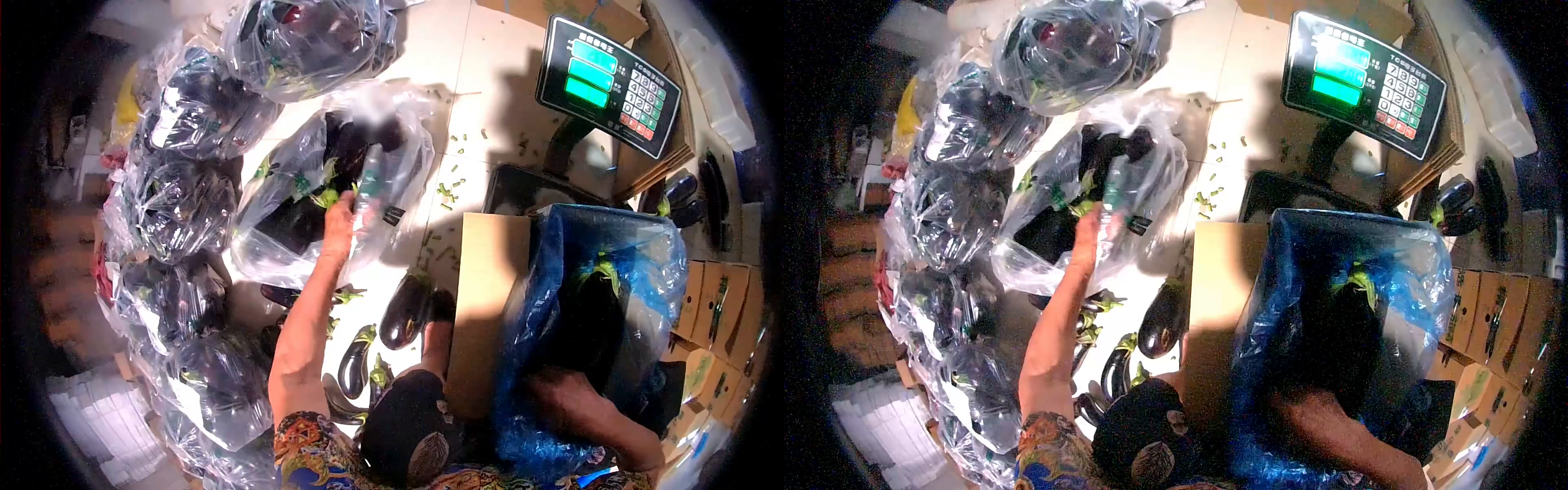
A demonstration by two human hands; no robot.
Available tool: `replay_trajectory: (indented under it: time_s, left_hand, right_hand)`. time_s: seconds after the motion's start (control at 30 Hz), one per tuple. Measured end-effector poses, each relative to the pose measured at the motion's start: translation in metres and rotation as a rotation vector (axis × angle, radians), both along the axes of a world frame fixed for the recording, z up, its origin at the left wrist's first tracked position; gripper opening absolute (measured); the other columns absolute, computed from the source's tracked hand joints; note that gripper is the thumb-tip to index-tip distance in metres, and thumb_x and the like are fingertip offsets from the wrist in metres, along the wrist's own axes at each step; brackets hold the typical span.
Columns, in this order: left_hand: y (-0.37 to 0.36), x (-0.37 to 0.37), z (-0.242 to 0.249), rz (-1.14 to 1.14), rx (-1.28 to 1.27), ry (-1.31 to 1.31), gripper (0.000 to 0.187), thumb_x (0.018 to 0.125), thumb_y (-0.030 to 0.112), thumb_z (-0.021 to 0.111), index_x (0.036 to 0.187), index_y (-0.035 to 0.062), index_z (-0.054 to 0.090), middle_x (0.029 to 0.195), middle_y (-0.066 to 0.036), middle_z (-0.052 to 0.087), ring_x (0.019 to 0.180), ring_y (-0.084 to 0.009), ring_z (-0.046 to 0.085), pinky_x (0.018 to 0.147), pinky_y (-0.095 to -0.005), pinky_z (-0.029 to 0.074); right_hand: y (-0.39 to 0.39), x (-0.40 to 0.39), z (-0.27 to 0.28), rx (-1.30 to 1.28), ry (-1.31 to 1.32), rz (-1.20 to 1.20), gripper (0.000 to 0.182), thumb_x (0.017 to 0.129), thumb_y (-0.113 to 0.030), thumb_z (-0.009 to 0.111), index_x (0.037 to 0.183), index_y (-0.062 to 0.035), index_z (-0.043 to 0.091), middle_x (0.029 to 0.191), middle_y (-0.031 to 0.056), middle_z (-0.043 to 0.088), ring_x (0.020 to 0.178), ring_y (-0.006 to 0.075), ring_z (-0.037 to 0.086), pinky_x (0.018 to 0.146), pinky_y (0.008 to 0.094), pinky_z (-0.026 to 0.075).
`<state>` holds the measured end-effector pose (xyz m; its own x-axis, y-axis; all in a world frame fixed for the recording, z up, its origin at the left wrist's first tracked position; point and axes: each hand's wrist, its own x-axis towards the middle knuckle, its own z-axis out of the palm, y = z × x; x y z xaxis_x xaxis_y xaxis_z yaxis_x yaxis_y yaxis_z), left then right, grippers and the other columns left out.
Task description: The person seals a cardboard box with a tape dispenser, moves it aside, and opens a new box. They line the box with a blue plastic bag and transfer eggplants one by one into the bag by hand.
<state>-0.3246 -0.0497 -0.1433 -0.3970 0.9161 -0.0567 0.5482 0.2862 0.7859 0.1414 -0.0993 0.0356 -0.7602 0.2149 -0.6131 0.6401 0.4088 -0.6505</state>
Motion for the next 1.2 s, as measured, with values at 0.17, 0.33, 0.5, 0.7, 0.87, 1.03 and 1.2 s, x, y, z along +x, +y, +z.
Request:
replay_trajectory:
  time_s: [0.17,0.33,0.5,0.7,0.87,1.03,1.2]
  left_hand:
    - [-0.022,0.002,0.151,0.132,-0.023,-0.599,0.034,0.09,0.036,0.06,0.096,0.0029,0.061,0.077,-0.006,0.061,0.06,-0.0145,0.056,0.057,-0.0255,0.045]
    - [-0.066,0.036,0.19,-0.146,0.253,-1.193,0.053,0.089,0.038,0.062,0.119,-0.0038,0.05,0.099,-0.017,0.061,0.075,-0.0251,0.06,0.067,-0.0314,0.049]
    - [-0.06,0.11,0.245,-0.344,0.275,-1.302,0.08,0.085,0.044,0.065,0.14,-0.0029,0.032,0.097,-0.017,0.058,0.075,-0.0232,0.057,0.062,-0.0322,0.04]
    - [-0.068,0.201,0.301,-0.585,-0.03,-1.16,0.054,0.087,0.027,0.065,0.128,-0.0008,0.041,0.097,-0.018,0.064,0.084,-0.0269,0.068,0.076,-0.0386,0.057]
    - [-0.085,0.264,0.298,-0.381,-0.54,-1.09,0.031,0.092,0.02,0.061,0.116,0.0033,0.049,0.094,-0.01,0.062,0.081,-0.0214,0.066,0.075,-0.0343,0.056]
    - [-0.079,0.29,0.243,-0.409,-0.602,-0.815,0.053,0.092,0.042,0.059,0.121,-0.0003,0.046,0.107,-0.013,0.059,0.101,-0.0258,0.063,0.088,-0.0342,0.049]
    - [-0.066,0.284,0.213,-0.761,-0.465,-0.216,0.058,0.093,0.04,0.057,0.131,-0.0027,0.045,0.125,-0.024,0.055,0.115,-0.0335,0.055,0.096,-0.0387,0.043]
  right_hand:
    - [-0.002,0.001,0.012,0.077,0.053,-0.049,0.032,0.082,-0.012,0.059,0.113,-0.006,0.059,0.1,0.0191,0.061,0.092,0.0384,0.059,0.08,0.0457,0.05]
    - [0.012,0.0,0.033,0.262,0.248,-0.209,0.034,0.083,-0.018,0.066,0.114,-0.0069,0.059,0.096,0.0147,0.061,0.088,0.0342,0.061,0.075,0.0407,0.051]
    - [0.008,0.003,0.061,0.349,0.45,-0.264,0.03,0.088,-0.018,0.061,0.116,-0.0062,0.057,0.096,0.0147,0.061,0.089,0.0338,0.061,0.076,0.0417,0.052]
    - [0.002,0.043,0.06,0.407,0.434,-0.325,0.028,0.089,-0.02,0.059,0.114,-0.006,0.056,0.094,0.015,0.061,0.088,0.035,0.061,0.075,0.0421,0.051]
    - [0.011,0.07,0.058,0.501,0.353,-0.336,0.024,0.089,-0.022,0.06,0.107,-0.0059,0.056,0.091,0.0146,0.06,0.086,0.0351,0.061,0.074,0.0431,0.05]
    - [0.024,0.076,0.059,0.522,0.358,-0.374,0.022,0.088,-0.022,0.061,0.102,-0.0058,0.056,0.088,0.0147,0.059,0.084,0.035,0.061,0.071,0.0437,0.051]
    - [0.019,0.086,0.047,0.483,0.384,-0.397,0.025,0.088,-0.022,0.061,0.107,-0.007,0.056,0.089,0.0131,0.06,0.083,0.0324,0.062,0.067,0.0418,0.052]
